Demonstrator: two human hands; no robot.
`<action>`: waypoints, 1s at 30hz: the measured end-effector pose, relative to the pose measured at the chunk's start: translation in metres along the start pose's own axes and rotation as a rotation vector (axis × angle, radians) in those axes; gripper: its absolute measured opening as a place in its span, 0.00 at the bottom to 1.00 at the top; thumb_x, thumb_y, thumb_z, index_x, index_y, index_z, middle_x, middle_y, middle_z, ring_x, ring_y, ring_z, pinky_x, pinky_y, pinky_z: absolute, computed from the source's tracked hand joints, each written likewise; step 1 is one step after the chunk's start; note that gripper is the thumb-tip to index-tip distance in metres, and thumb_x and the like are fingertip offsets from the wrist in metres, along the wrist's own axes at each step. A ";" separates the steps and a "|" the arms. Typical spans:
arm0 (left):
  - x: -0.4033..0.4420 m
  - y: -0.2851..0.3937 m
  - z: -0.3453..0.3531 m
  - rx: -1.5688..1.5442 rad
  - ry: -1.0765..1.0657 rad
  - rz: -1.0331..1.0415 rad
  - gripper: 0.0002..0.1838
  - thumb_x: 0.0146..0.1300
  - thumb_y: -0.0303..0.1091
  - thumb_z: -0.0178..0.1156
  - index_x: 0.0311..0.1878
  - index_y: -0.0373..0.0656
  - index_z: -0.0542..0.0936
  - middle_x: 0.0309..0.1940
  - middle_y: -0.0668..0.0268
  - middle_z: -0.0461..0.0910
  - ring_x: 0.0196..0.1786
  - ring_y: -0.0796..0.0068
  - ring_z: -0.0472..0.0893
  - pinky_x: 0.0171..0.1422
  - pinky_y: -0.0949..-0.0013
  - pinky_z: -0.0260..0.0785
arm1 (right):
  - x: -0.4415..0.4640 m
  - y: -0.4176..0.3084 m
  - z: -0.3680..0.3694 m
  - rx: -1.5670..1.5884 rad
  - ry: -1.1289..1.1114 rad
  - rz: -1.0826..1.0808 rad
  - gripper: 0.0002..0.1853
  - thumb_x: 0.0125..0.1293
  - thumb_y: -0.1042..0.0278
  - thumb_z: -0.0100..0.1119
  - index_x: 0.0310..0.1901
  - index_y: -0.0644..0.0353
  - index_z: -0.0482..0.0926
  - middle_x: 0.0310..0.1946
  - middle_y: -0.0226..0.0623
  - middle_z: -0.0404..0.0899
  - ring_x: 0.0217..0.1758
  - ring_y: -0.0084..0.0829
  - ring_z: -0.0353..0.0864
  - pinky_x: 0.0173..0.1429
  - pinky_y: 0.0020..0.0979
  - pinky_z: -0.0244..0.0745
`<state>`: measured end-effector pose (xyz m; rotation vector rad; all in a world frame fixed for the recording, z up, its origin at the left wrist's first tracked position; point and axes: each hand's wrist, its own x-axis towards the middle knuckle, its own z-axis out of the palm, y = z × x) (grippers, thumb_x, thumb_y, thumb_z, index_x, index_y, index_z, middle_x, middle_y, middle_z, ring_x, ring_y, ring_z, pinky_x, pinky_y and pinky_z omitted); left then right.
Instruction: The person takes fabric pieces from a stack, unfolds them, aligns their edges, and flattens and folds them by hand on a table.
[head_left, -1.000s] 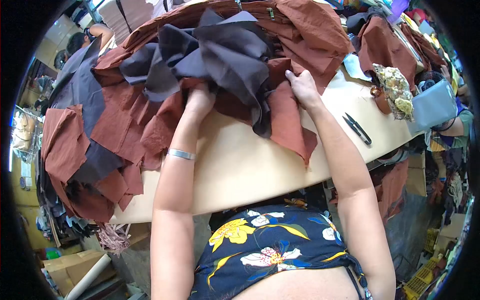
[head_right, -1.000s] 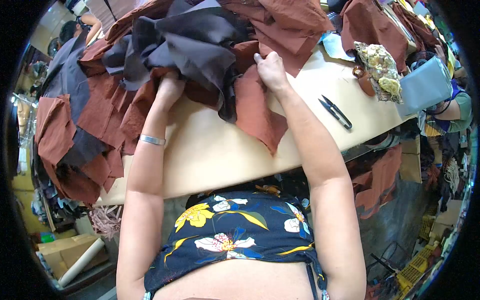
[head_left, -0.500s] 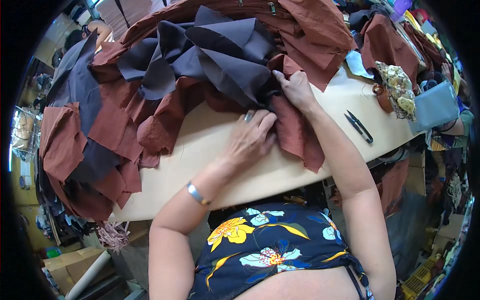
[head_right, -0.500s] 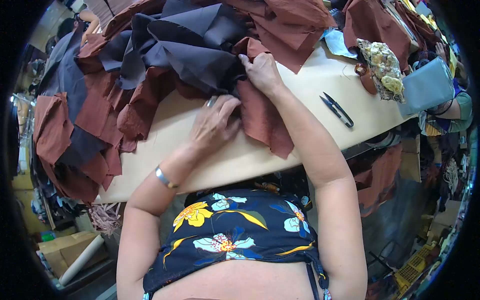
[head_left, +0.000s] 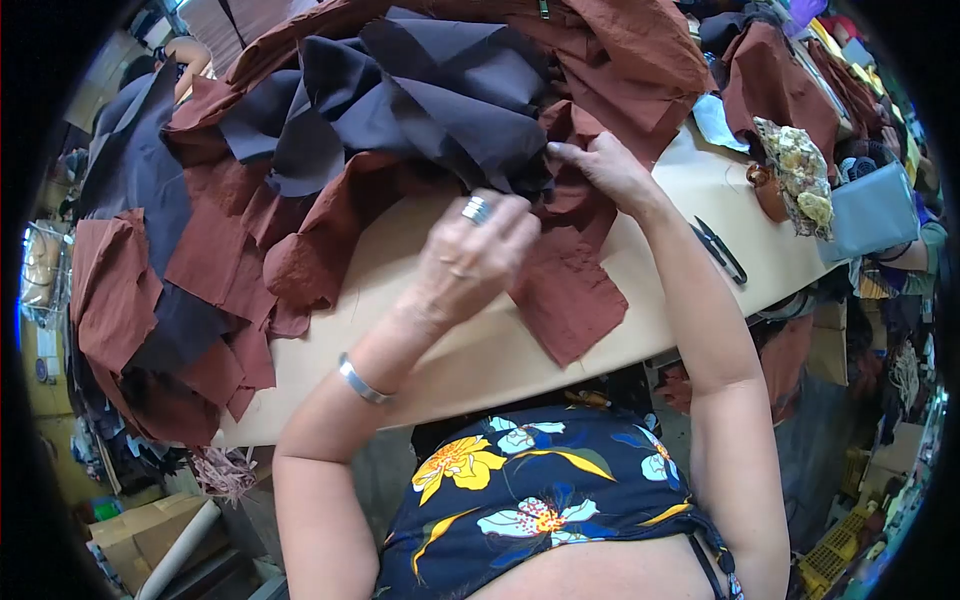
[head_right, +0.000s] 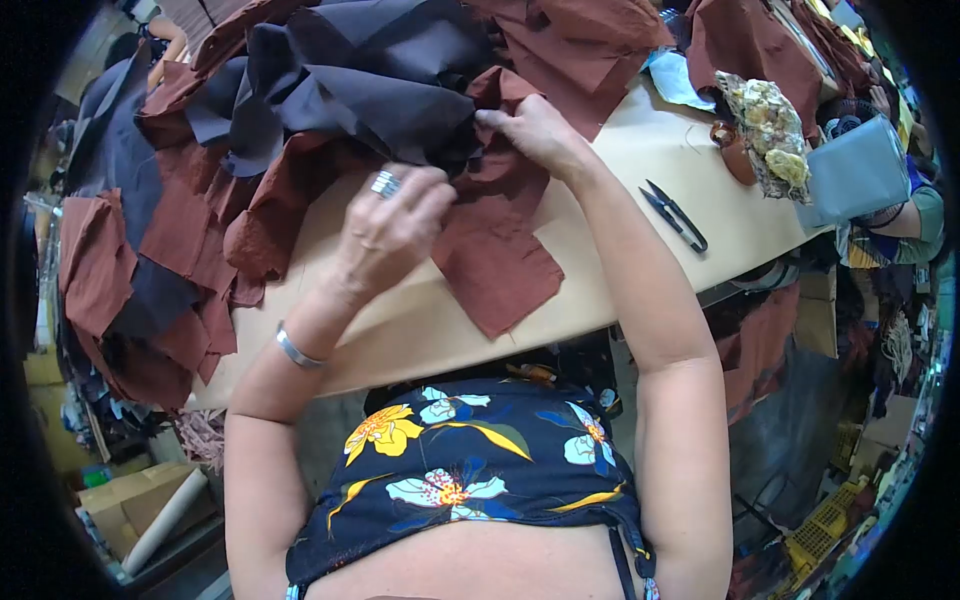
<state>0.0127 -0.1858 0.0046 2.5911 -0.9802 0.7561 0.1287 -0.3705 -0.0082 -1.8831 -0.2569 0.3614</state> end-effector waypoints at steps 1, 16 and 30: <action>-0.001 0.011 0.011 -0.086 -0.054 -0.095 0.13 0.49 0.27 0.60 0.40 0.39 0.74 0.40 0.58 0.74 0.45 0.58 0.75 0.50 0.58 0.69 | 0.000 -0.002 0.000 -0.089 -0.039 0.012 0.19 0.60 0.60 0.61 0.40 0.72 0.79 0.31 0.39 0.81 0.34 0.23 0.74 0.44 0.29 0.71; -0.013 -0.037 0.013 -0.172 -0.594 -0.339 0.49 0.51 0.67 0.55 0.71 0.53 0.53 0.70 0.50 0.51 0.72 0.48 0.51 0.72 0.55 0.51 | -0.035 0.013 -0.013 0.216 -0.171 -0.157 0.35 0.56 0.78 0.55 0.65 0.69 0.54 0.55 0.45 0.69 0.55 0.31 0.71 0.60 0.26 0.66; -0.018 0.001 0.023 -0.201 -0.199 -0.124 0.26 0.59 0.41 0.57 0.56 0.33 0.71 0.54 0.53 0.71 0.56 0.52 0.72 0.62 0.58 0.63 | -0.053 0.019 0.013 -0.555 0.339 -0.258 0.33 0.60 0.65 0.56 0.65 0.64 0.56 0.37 0.62 0.77 0.42 0.60 0.76 0.48 0.47 0.71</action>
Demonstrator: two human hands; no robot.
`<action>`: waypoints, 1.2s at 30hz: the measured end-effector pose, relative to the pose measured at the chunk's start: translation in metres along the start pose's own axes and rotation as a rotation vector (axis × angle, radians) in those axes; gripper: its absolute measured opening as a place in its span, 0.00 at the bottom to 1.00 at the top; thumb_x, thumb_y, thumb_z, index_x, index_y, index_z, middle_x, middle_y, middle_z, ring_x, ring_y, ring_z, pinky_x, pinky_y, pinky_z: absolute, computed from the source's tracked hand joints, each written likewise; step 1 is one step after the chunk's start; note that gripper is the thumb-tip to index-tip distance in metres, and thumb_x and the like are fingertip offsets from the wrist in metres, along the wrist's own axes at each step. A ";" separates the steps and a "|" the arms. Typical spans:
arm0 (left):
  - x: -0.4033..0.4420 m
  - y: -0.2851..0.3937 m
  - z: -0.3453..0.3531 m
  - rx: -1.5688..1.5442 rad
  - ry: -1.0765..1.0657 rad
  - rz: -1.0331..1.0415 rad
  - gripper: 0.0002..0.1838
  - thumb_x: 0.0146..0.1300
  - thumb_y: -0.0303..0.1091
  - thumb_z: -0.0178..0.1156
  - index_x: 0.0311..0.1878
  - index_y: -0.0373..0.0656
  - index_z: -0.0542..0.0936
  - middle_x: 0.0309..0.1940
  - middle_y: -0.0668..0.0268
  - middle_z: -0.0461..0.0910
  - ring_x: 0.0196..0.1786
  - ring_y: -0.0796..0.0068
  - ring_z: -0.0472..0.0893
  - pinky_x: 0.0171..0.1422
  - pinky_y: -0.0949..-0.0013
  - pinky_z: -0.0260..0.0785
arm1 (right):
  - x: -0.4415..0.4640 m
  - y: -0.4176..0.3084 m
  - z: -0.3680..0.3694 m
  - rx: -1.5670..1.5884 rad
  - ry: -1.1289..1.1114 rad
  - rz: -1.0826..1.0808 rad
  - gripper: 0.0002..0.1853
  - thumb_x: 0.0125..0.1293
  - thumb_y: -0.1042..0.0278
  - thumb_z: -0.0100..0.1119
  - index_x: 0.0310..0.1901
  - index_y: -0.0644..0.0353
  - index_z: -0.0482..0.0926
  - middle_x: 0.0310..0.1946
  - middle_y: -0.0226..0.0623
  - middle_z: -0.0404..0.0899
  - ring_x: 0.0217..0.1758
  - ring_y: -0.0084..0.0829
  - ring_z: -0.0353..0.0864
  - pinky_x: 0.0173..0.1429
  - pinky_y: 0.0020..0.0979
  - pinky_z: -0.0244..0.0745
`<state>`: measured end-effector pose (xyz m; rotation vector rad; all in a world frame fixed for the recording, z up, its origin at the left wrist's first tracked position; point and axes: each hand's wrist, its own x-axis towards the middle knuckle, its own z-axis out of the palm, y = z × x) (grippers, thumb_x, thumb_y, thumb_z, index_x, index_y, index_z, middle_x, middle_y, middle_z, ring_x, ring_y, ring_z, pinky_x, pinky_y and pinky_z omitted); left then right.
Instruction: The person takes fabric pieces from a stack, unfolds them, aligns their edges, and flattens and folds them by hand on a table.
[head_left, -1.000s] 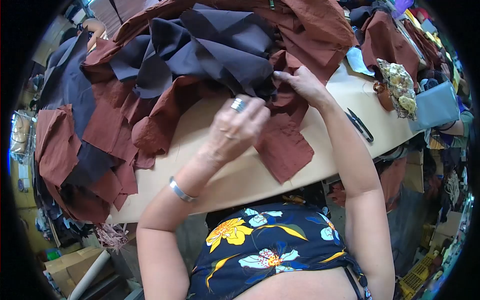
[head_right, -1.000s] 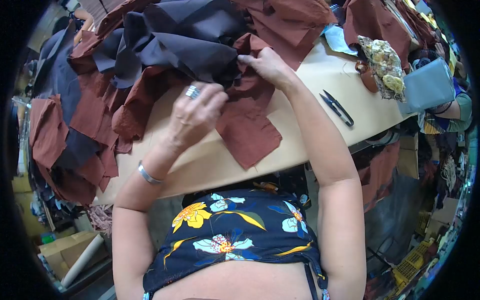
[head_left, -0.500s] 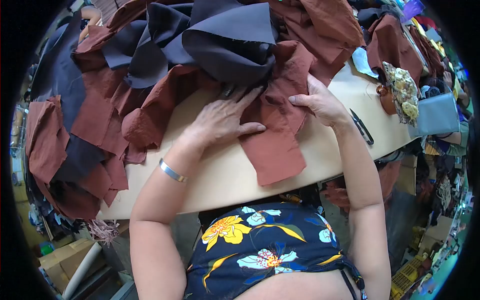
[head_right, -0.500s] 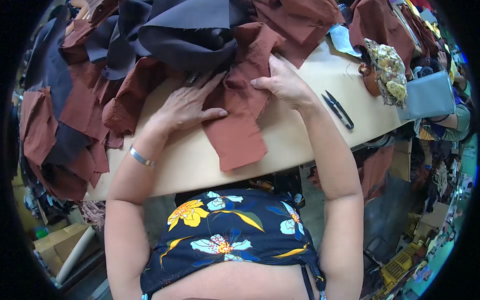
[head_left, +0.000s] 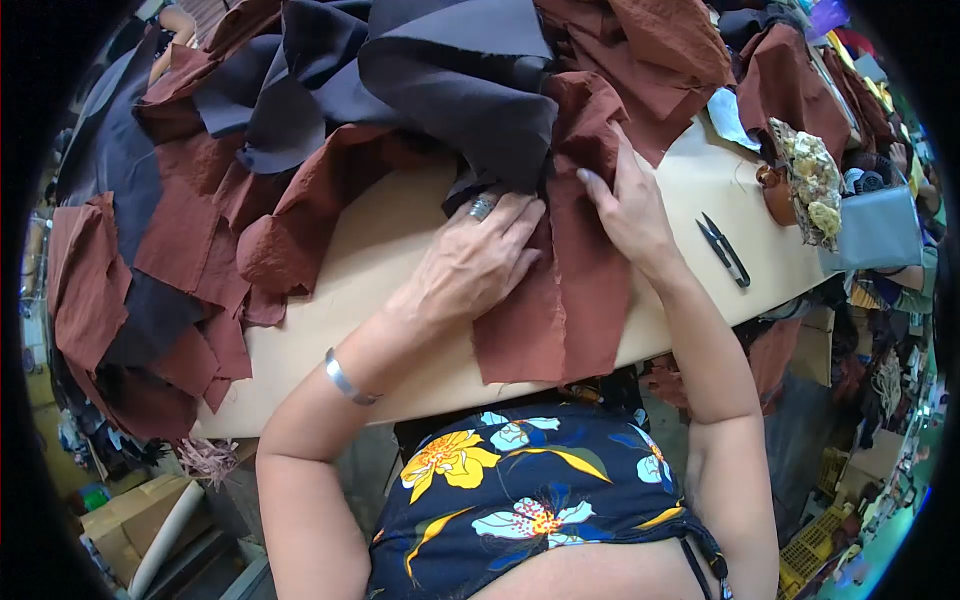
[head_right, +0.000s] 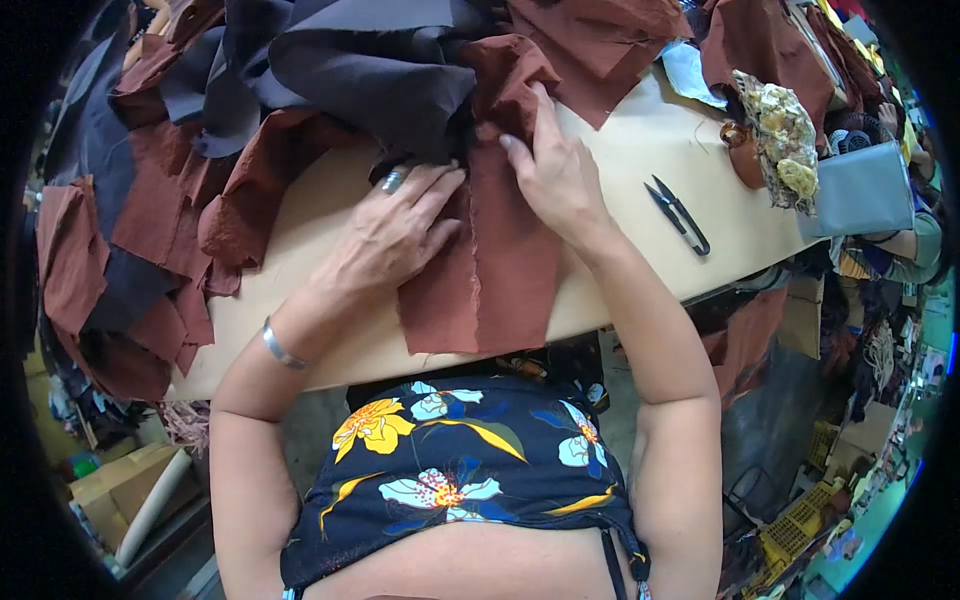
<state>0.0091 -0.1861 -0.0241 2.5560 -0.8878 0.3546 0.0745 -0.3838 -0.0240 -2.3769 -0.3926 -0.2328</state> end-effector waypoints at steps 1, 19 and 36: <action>-0.001 -0.004 0.007 0.096 -0.007 -0.018 0.29 0.60 0.46 0.55 0.58 0.34 0.69 0.57 0.51 0.69 0.59 0.50 0.69 0.64 0.57 0.62 | 0.008 0.001 0.006 -0.052 0.078 -0.062 0.28 0.60 0.66 0.55 0.61 0.64 0.61 0.35 0.60 0.78 0.42 0.58 0.77 0.46 0.49 0.71; -0.016 0.020 0.004 -0.223 0.008 0.088 0.15 0.48 0.23 0.59 0.43 0.36 0.75 0.47 0.55 0.72 0.52 0.57 0.74 0.58 0.56 0.69 | 0.033 0.006 -0.005 -0.104 -0.069 0.036 0.31 0.54 0.69 0.57 0.61 0.60 0.60 0.28 0.51 0.79 0.35 0.53 0.79 0.40 0.45 0.75; -0.028 0.023 0.004 -0.195 -0.207 0.178 0.24 0.52 0.28 0.53 0.55 0.37 0.71 0.55 0.59 0.67 0.64 0.63 0.64 0.73 0.52 0.47 | -0.101 0.002 -0.038 -0.069 -0.033 -0.037 0.35 0.56 0.78 0.59 0.67 0.59 0.58 0.42 0.46 0.78 0.25 0.43 0.71 0.37 0.39 0.68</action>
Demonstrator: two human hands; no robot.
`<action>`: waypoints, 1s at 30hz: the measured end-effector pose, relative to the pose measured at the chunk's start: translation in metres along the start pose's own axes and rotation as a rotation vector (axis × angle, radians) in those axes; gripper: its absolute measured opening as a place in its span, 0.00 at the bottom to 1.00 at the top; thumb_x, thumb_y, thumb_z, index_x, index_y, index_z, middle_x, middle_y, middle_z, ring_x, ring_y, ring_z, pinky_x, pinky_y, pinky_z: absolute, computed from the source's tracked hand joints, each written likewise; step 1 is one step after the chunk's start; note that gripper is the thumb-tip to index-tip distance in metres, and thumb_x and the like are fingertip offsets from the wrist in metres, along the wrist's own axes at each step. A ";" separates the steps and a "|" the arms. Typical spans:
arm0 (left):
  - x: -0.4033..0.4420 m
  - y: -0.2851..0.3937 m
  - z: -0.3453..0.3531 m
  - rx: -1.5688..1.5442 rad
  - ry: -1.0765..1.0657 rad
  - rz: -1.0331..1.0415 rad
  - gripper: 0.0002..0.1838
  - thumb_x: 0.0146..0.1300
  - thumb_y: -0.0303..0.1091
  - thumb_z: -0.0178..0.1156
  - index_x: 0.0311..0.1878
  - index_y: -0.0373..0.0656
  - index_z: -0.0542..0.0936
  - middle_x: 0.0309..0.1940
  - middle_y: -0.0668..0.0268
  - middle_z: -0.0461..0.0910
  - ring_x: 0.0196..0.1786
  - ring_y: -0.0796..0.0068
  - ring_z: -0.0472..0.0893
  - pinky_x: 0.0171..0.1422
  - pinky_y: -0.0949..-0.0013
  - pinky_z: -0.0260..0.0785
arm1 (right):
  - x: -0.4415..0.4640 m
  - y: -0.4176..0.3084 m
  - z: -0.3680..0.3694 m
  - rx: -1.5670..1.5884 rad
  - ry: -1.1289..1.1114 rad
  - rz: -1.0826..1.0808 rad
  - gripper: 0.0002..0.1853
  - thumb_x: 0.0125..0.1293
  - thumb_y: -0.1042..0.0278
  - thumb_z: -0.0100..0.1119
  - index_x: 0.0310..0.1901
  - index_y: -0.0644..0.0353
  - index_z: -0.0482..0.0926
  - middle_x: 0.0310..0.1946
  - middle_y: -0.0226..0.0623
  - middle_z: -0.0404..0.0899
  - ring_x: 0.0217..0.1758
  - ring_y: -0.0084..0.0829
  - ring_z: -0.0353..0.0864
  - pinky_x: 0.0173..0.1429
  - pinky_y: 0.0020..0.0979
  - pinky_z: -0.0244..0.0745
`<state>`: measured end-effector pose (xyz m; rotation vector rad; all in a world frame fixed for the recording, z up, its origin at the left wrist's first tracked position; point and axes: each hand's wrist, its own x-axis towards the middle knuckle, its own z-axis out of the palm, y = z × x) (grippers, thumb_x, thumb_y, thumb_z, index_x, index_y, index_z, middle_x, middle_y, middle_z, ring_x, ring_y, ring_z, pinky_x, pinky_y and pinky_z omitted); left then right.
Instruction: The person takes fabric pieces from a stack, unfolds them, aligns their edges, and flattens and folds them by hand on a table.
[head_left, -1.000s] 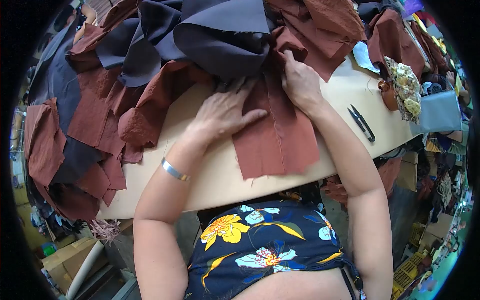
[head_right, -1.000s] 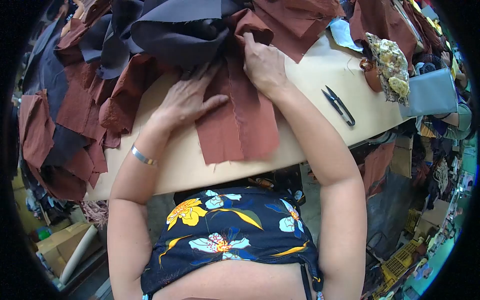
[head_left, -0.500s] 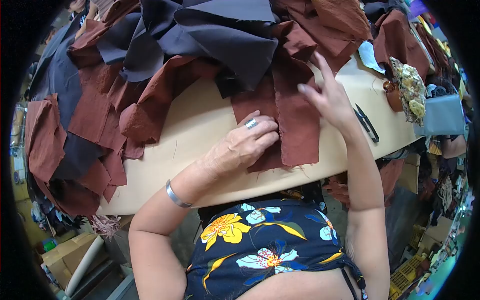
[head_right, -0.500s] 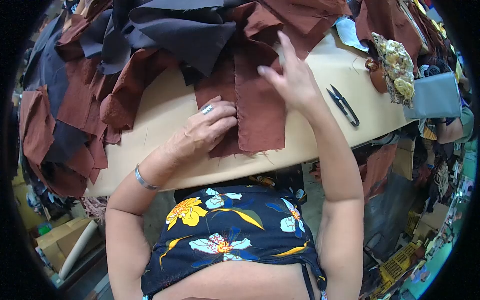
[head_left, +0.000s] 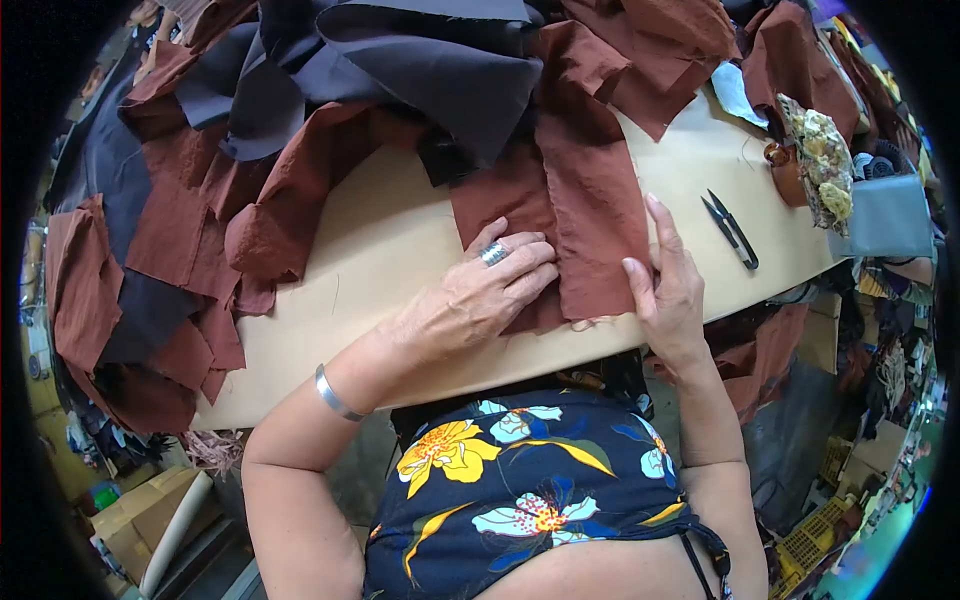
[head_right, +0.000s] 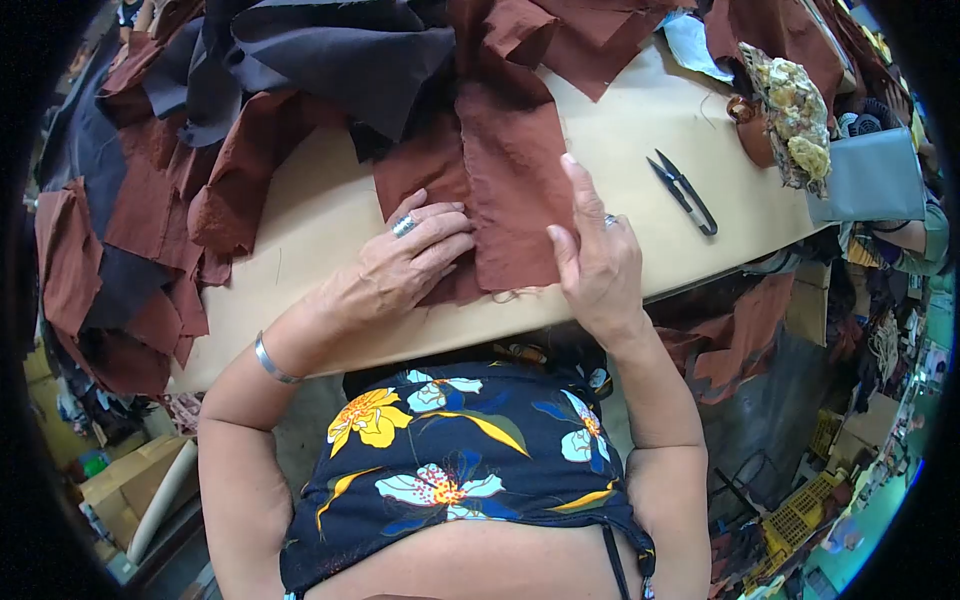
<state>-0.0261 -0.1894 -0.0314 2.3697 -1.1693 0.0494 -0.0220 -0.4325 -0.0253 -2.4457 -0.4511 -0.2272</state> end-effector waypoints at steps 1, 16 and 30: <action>0.001 0.000 0.000 -0.005 -0.007 0.001 0.24 0.52 0.28 0.53 0.56 0.37 0.70 0.55 0.60 0.67 0.64 0.64 0.64 0.73 0.52 0.46 | 0.000 0.005 0.000 0.008 0.037 0.001 0.35 0.56 0.78 0.59 0.67 0.59 0.58 0.44 0.46 0.78 0.26 0.44 0.71 0.37 0.39 0.68; 0.007 0.010 -0.005 0.148 -0.068 0.026 0.30 0.50 0.31 0.55 0.61 0.43 0.69 0.59 0.64 0.66 0.61 0.60 0.65 0.69 0.52 0.51 | -0.008 0.008 -0.003 0.170 0.044 0.108 0.35 0.54 0.81 0.59 0.66 0.56 0.61 0.19 0.31 0.62 0.27 0.30 0.64 0.37 0.31 0.66; 0.014 0.016 -0.012 0.132 -0.043 0.007 0.24 0.55 0.33 0.52 0.57 0.41 0.71 0.57 0.55 0.68 0.60 0.55 0.69 0.66 0.57 0.59 | 0.023 0.003 -0.016 0.204 -0.043 0.177 0.32 0.56 0.78 0.57 0.64 0.55 0.63 0.22 0.37 0.68 0.24 0.32 0.67 0.35 0.33 0.67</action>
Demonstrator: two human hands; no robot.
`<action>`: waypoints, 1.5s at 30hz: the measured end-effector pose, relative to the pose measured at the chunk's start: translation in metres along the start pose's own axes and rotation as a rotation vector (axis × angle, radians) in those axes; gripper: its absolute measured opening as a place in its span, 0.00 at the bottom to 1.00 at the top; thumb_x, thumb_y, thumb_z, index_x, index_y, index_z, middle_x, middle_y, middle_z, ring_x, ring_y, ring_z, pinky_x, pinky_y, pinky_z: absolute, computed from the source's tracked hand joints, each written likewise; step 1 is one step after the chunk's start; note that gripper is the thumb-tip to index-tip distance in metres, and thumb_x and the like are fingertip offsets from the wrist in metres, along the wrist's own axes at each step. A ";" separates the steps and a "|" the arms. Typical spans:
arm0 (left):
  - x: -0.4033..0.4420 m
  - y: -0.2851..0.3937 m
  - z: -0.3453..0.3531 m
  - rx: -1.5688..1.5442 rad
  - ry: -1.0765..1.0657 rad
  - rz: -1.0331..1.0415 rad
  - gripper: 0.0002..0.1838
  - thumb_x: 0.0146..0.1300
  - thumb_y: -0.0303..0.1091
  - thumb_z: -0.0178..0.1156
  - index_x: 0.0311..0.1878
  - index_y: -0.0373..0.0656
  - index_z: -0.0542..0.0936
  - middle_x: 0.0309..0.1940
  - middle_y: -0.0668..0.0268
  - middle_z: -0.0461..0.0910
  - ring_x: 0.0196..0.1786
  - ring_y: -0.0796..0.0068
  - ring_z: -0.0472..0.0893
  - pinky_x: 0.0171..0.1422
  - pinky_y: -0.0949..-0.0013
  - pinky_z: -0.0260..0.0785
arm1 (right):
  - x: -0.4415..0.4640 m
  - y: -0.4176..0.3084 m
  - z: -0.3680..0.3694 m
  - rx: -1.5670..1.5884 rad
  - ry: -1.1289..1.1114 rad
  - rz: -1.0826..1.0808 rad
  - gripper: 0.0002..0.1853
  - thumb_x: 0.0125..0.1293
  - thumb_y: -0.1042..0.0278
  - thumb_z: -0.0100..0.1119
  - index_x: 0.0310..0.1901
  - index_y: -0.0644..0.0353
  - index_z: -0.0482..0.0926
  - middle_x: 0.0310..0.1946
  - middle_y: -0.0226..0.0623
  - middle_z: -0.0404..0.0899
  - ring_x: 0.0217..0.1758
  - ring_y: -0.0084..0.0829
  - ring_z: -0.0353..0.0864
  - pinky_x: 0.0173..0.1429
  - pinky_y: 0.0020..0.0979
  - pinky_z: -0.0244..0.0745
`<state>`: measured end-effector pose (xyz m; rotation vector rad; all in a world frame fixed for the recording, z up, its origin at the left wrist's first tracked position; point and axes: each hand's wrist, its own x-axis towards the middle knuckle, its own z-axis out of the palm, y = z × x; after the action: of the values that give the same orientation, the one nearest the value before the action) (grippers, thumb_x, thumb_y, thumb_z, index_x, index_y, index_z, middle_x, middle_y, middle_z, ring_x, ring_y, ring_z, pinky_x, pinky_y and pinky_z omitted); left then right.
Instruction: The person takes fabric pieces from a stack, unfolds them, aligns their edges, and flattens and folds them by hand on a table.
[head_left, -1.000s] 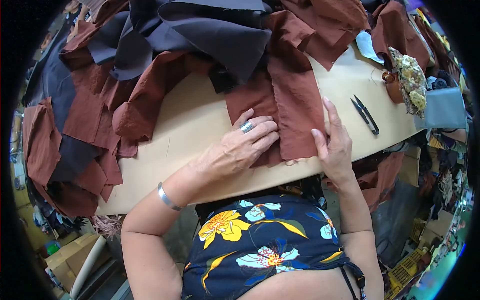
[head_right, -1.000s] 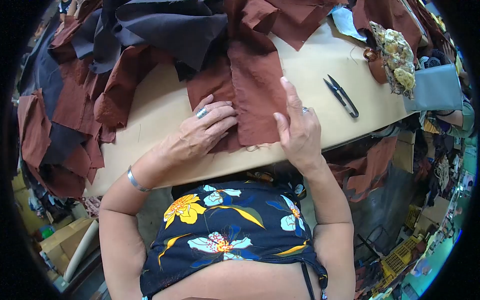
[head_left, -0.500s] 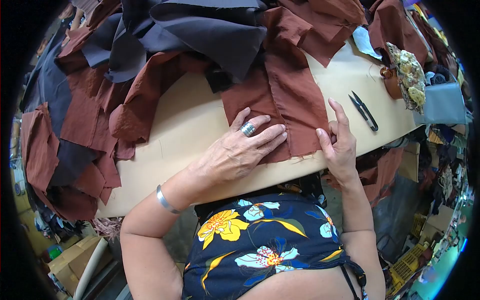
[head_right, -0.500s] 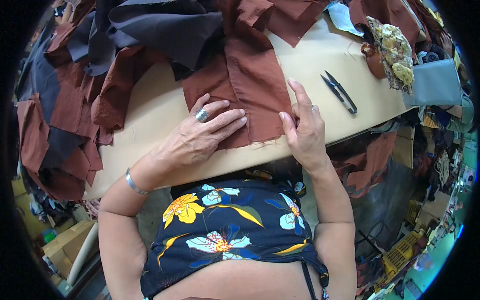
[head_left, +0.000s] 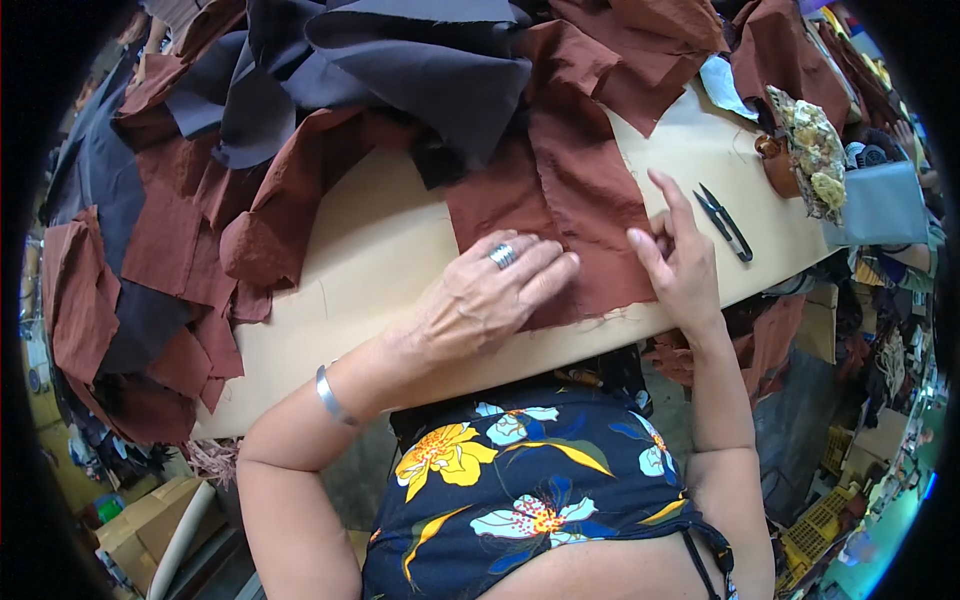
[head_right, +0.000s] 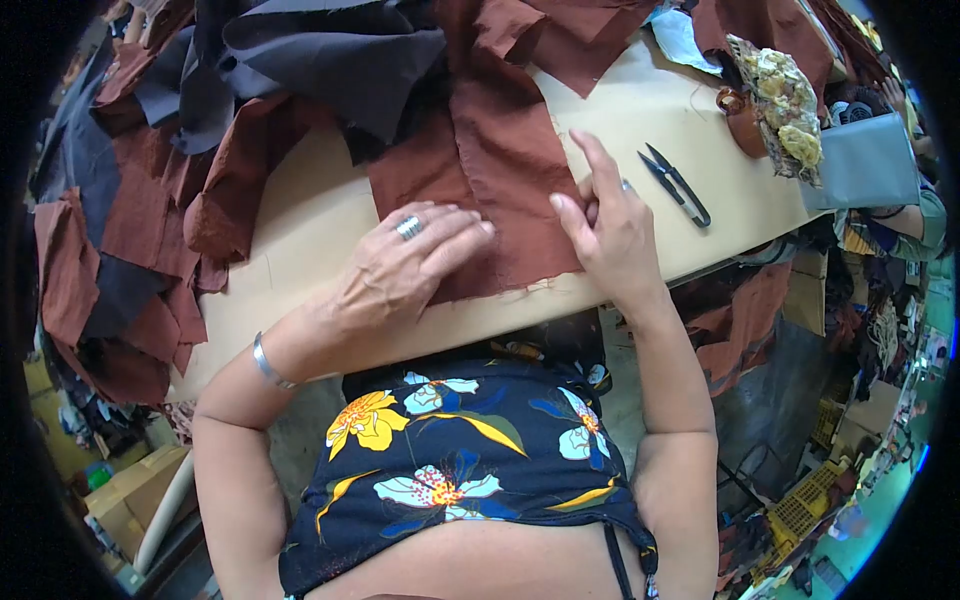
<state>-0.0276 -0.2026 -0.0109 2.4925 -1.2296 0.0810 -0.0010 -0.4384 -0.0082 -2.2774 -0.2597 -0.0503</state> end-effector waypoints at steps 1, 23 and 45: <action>0.001 -0.004 0.002 -0.032 0.022 -0.030 0.24 0.55 0.32 0.51 0.57 0.39 0.71 0.57 0.55 0.68 0.60 0.56 0.69 0.67 0.59 0.60 | 0.008 -0.002 0.002 0.026 0.016 0.014 0.32 0.56 0.77 0.57 0.64 0.54 0.63 0.24 0.42 0.71 0.24 0.37 0.70 0.35 0.37 0.68; 0.003 -0.014 0.011 -0.113 0.097 -0.022 0.25 0.52 0.25 0.51 0.57 0.35 0.71 0.60 0.56 0.67 0.62 0.58 0.68 0.67 0.60 0.60 | -0.035 -0.013 0.021 -0.411 0.048 -0.729 0.15 0.45 0.70 0.58 0.39 0.57 0.78 0.42 0.33 0.74 0.46 0.30 0.72 0.55 0.38 0.60; 0.005 -0.018 0.006 -0.061 0.181 -0.006 0.17 0.51 0.21 0.54 0.48 0.36 0.76 0.46 0.57 0.74 0.54 0.58 0.75 0.57 0.64 0.70 | 0.004 -0.002 0.003 -0.341 0.198 -0.376 0.23 0.55 0.68 0.63 0.51 0.63 0.70 0.37 0.45 0.76 0.40 0.46 0.76 0.44 0.40 0.69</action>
<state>-0.0107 -0.1982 -0.0207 2.3781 -1.1327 0.2585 0.0022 -0.4344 -0.0078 -2.5039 -0.6096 -0.5491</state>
